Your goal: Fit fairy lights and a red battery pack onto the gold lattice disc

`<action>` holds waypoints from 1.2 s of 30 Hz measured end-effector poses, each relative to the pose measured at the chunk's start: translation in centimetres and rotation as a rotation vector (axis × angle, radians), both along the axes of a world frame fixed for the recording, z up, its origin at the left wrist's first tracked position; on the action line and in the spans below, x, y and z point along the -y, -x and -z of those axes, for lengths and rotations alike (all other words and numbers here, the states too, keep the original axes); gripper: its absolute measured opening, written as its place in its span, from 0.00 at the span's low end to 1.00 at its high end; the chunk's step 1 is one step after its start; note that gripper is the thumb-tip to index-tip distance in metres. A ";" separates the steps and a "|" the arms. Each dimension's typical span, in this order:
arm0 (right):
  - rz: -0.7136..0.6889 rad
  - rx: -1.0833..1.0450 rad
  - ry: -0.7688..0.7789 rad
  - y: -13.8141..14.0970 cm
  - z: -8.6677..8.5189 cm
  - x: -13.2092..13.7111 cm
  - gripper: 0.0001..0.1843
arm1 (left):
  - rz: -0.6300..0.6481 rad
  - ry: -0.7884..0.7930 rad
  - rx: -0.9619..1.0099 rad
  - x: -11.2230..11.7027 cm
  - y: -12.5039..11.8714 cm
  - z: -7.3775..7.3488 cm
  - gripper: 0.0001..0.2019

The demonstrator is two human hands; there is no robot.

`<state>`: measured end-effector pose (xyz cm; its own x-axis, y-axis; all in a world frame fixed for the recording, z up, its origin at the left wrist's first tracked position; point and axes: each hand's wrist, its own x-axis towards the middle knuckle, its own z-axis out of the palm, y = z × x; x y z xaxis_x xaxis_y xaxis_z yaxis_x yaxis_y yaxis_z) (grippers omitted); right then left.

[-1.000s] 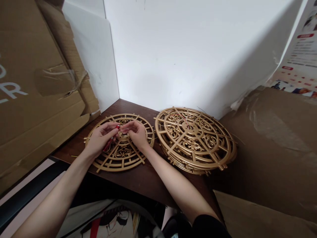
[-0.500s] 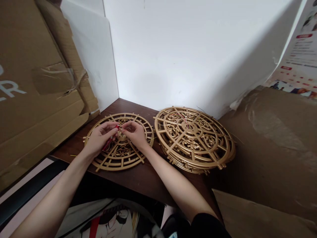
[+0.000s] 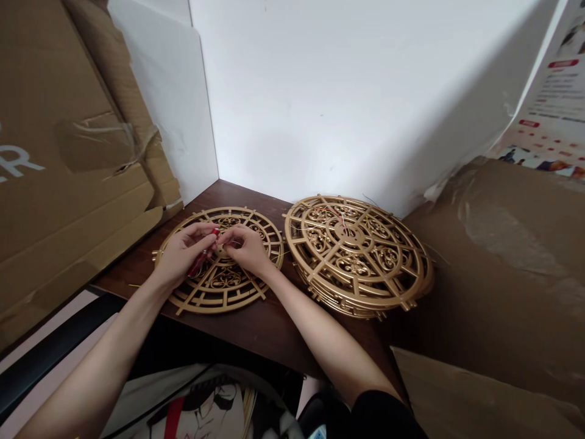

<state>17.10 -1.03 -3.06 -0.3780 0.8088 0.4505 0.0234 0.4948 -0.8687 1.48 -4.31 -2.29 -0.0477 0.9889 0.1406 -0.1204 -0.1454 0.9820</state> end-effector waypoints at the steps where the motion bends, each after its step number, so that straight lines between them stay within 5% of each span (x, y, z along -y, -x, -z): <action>1: 0.007 0.023 -0.026 0.0 0.0 0.0 0.09 | -0.002 0.001 0.002 0.0 0.0 0.0 0.19; 8: -0.025 0.007 0.047 0.0 -0.3 0.3 0.02 | 0.000 -0.001 0.011 -0.1 0.0 0.1 0.19; 22: -0.036 -0.037 0.185 0.1 -0.1 0.2 0.04 | 0.008 -0.010 0.009 0.1 0.0 -0.1 0.19; 30: 0.016 0.015 0.062 0.1 -0.2 0.3 0.03 | 0.006 -0.005 0.011 0.0 0.0 -0.1 0.19; 36: 0.023 -0.030 0.142 0.1 -0.3 0.2 0.06 | -0.002 -0.016 0.009 0.1 0.0 -0.1 0.18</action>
<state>17.03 -1.22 -2.78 -0.3467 0.8734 0.3420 0.0060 0.3667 -0.9303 1.45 -4.39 -2.20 -0.0514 0.9864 0.1562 -0.1292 -0.1616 0.9784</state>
